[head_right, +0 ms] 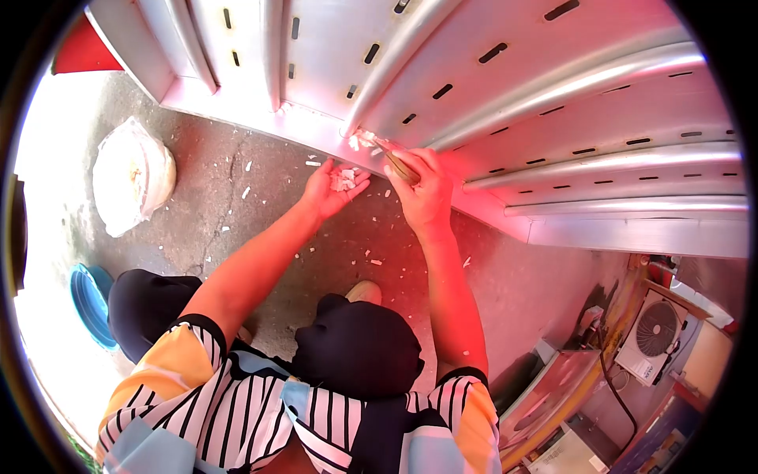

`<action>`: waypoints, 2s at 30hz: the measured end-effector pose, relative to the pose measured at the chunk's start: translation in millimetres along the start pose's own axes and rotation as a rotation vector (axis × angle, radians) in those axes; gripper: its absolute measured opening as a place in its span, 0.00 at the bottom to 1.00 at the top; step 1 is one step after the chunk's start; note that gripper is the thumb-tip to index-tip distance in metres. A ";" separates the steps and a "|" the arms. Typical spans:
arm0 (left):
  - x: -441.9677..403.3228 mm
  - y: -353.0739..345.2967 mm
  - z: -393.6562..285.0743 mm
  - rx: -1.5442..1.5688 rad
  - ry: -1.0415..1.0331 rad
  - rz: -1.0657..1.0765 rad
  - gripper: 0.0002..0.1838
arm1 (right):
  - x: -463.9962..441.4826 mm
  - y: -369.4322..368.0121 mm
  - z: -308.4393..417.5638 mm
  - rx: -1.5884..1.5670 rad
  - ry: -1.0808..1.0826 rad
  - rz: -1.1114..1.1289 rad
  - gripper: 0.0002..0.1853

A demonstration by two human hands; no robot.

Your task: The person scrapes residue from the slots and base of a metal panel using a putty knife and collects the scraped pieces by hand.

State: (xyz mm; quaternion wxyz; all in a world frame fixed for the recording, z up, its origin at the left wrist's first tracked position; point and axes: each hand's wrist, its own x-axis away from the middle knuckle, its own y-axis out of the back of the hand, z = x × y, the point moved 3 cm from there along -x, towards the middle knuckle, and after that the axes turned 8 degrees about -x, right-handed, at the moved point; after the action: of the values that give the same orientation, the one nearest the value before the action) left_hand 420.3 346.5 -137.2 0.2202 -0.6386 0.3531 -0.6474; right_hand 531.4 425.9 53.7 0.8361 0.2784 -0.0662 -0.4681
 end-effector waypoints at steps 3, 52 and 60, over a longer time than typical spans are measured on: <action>-1.4 -0.6 1.2 0.046 0.055 0.062 0.29 | -4.4 -5.8 -5.5 -0.051 -0.013 -0.033 0.13; -5.1 1.8 5.7 0.039 0.056 -0.044 0.25 | -6.9 -3.2 -1.0 -0.011 -0.079 0.038 0.13; -10.4 4.6 5.6 0.058 0.055 0.029 0.24 | -20.1 -15.3 7.9 -0.066 0.043 0.105 0.13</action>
State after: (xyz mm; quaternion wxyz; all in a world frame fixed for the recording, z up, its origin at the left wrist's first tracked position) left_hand 426.0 350.2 -147.9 0.2382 -0.6088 0.3490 -0.6714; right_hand 505.9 432.9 55.3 0.8694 0.2565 -0.0473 -0.4196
